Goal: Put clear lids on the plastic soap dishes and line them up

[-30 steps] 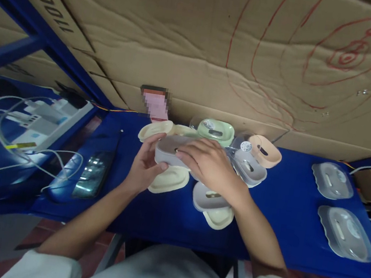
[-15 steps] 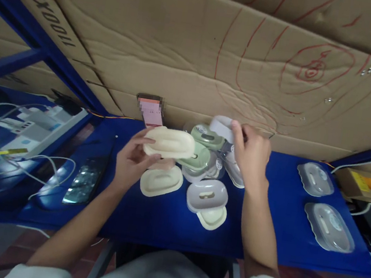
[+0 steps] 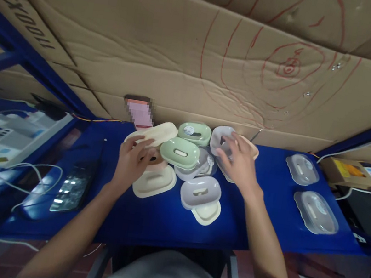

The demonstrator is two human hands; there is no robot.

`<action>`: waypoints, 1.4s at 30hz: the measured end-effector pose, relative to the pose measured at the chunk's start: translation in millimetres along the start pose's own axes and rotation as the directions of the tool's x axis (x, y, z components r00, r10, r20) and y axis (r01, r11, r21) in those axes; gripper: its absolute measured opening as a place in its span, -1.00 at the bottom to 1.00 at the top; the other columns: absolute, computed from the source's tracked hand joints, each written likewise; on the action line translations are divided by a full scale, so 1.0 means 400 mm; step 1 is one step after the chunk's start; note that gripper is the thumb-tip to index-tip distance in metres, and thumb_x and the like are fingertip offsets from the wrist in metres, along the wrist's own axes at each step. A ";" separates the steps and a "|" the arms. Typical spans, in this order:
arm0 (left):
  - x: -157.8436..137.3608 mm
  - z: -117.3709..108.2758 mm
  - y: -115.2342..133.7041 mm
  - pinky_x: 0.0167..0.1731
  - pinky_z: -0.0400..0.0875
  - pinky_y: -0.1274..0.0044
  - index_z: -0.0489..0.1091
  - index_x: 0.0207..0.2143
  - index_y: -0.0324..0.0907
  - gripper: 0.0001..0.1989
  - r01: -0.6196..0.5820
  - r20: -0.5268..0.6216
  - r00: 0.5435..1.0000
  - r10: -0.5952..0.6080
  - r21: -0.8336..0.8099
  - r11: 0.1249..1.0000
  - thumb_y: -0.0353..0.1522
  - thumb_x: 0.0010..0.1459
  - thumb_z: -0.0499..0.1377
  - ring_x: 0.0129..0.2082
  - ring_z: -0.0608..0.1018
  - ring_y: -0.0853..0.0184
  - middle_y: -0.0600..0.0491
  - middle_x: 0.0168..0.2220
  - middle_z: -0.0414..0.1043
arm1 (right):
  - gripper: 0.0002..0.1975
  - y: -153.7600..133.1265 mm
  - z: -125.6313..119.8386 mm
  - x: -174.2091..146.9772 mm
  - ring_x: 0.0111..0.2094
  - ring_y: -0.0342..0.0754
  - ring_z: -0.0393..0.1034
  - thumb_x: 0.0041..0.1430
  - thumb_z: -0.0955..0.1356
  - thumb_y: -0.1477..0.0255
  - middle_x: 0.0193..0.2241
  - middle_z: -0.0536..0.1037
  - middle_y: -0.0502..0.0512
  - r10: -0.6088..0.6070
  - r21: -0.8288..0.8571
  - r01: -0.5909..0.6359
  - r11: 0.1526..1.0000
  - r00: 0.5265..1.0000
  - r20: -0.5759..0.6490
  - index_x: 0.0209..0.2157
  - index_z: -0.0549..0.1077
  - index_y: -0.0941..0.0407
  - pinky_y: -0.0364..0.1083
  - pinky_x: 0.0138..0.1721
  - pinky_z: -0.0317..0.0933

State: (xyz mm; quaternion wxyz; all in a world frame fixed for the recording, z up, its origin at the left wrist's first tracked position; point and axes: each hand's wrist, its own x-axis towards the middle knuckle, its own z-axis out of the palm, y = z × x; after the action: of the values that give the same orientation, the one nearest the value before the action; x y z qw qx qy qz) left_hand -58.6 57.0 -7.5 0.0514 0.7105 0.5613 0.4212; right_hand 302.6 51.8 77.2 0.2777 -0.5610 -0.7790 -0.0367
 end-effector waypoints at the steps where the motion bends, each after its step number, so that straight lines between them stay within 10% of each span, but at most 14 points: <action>1: 0.000 0.000 -0.001 0.26 0.37 0.05 0.49 0.21 -0.12 -0.62 -0.012 0.014 1.000 0.012 -0.024 1.000 -0.19 0.45 0.19 0.22 0.49 -0.01 -0.23 0.25 0.37 | -0.47 0.033 -0.033 -0.038 0.32 0.28 0.36 0.49 0.27 0.07 0.31 0.46 0.37 0.022 -0.016 -0.022 1.000 0.999 -0.050 0.27 0.49 0.08 0.26 0.29 0.24; 4: 0.000 -0.002 0.002 0.24 0.42 0.06 0.40 0.30 -0.14 -0.54 -0.035 0.036 0.999 0.037 -0.069 0.997 -0.17 0.45 0.19 0.23 0.48 -0.01 -0.25 0.32 0.30 | -0.42 0.161 -0.134 -0.197 0.30 0.36 0.38 0.43 0.32 0.02 0.28 0.47 0.45 0.202 -0.169 -0.258 0.951 0.935 -0.290 0.31 0.49 0.00 0.30 0.28 0.23; 7: 0.001 -0.012 0.012 0.23 0.45 0.07 0.42 0.26 -0.14 -0.57 -0.063 0.009 0.998 0.063 -0.052 0.997 -0.18 0.44 0.20 0.24 0.49 -0.01 -0.23 0.30 0.33 | -0.18 0.301 -0.198 -0.391 0.38 0.55 0.22 0.28 0.33 -0.18 0.41 0.27 0.53 0.448 -0.255 -0.621 0.741 0.741 -0.500 0.45 0.33 -0.12 0.52 0.11 0.17; 10: 0.001 -0.022 0.032 0.24 0.45 0.08 0.46 0.19 -0.14 -0.64 -0.097 -0.072 0.993 0.095 -0.036 0.995 -0.22 0.42 0.23 0.25 0.49 -0.01 -0.21 0.24 0.39 | 0.04 0.404 -0.211 -0.551 0.35 0.74 0.19 0.04 0.34 -0.36 0.38 0.28 0.59 0.644 -0.298 -0.754 0.586 0.656 -0.393 0.46 0.31 -0.16 0.64 -0.03 0.09; 16: 0.000 -0.034 0.100 0.23 0.47 0.16 0.49 0.12 -0.07 -0.72 -0.262 -0.147 0.959 0.241 -0.149 0.953 -0.36 0.38 0.25 0.18 0.56 0.07 -0.11 0.16 0.48 | -0.15 0.445 -0.174 -0.647 0.23 0.63 0.34 0.05 0.33 -0.33 0.13 0.46 0.50 0.564 -0.248 -0.650 0.718 0.752 -0.341 0.19 0.58 -0.08 0.54 0.06 0.23; 20: -0.038 -0.062 0.183 0.21 0.51 0.19 0.53 0.09 -0.01 -0.69 -0.287 -0.043 0.957 0.287 -0.288 0.914 -0.39 0.32 0.30 0.15 0.58 0.06 -0.07 0.14 0.53 | -0.14 0.354 -0.141 -0.622 0.23 0.53 0.33 0.06 0.38 -0.29 0.08 0.44 0.43 0.529 -0.106 -0.599 0.794 0.765 -0.368 0.16 0.58 0.05 0.47 0.14 0.32; 23: -0.119 -0.073 0.273 0.19 0.55 0.15 0.46 0.22 0.12 -0.55 -0.075 0.207 0.955 0.210 -0.520 0.851 -0.37 0.31 0.32 0.18 0.58 0.02 -0.05 0.19 0.52 | -0.26 0.187 -0.093 -0.589 0.23 0.46 0.35 0.17 0.46 -0.08 0.13 0.42 0.36 0.532 0.059 -0.549 0.834 0.771 -0.348 0.29 0.48 -0.03 0.43 0.19 0.32; 26: -0.225 -0.049 0.358 0.11 0.64 0.09 0.14 0.45 0.31 -0.19 0.325 0.452 0.891 0.046 -0.706 0.629 -0.16 0.25 0.40 0.28 0.53 -0.10 -0.06 0.44 0.26 | -0.32 -0.039 -0.028 -0.540 0.25 0.43 0.34 0.28 0.43 0.04 0.20 0.37 0.29 0.454 0.293 -0.383 0.876 0.860 -0.234 0.38 0.33 -0.21 0.42 0.14 0.37; 30: -0.325 -0.007 0.389 0.27 0.53 0.01 -0.17 0.45 0.60 0.15 0.492 0.481 0.867 -0.126 -0.791 0.364 0.20 -0.03 0.46 0.32 0.50 -0.13 0.10 0.40 0.32 | -0.32 -0.254 0.031 -0.444 0.26 0.36 0.38 0.26 0.43 -0.06 0.24 0.32 0.26 0.113 0.568 -0.083 0.819 0.993 -0.018 0.35 0.37 -0.19 0.29 0.19 0.41; 34: -0.352 -0.021 0.324 0.21 0.56 0.01 -0.24 0.51 0.34 0.18 0.473 0.360 0.877 -0.317 -0.763 0.440 0.22 0.05 0.39 0.25 0.57 -0.14 -0.06 0.36 0.32 | -0.32 -0.229 0.020 -0.297 0.24 0.30 0.42 0.35 0.30 -0.18 0.19 0.41 0.24 0.001 0.648 0.020 0.761 0.999 -0.033 0.31 0.43 -0.09 0.23 0.17 0.45; 37: -0.354 -0.045 0.273 0.25 0.53 0.09 -0.19 0.52 0.21 0.12 0.464 0.263 0.871 -0.414 -0.714 0.524 0.20 0.12 0.35 0.31 0.51 -0.11 -0.13 0.43 0.19 | -0.43 -0.124 -0.003 -0.143 0.31 0.31 0.32 0.40 0.35 -0.04 0.23 0.40 0.24 0.131 0.402 -0.033 0.915 0.966 -0.221 0.33 0.41 -0.13 0.30 0.35 0.28; 42: -0.375 -0.050 0.254 0.28 0.49 0.11 -0.19 0.51 0.15 0.10 0.504 0.254 0.841 -0.477 -0.689 0.521 0.22 0.14 0.32 0.38 0.43 -0.14 -0.19 0.49 0.09 | -0.37 -0.009 -0.005 0.053 0.40 0.34 0.21 0.36 0.26 -0.21 0.38 0.35 -0.05 0.054 0.238 -0.055 0.970 0.998 0.013 0.35 0.39 -0.33 0.39 0.49 -0.01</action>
State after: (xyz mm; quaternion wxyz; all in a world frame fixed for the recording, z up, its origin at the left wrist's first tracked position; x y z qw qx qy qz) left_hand 2.7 -114.3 -20.5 0.4571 0.4479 0.5198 0.5660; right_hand 295.6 67.9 89.7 0.3415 -0.5449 -0.7629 0.0664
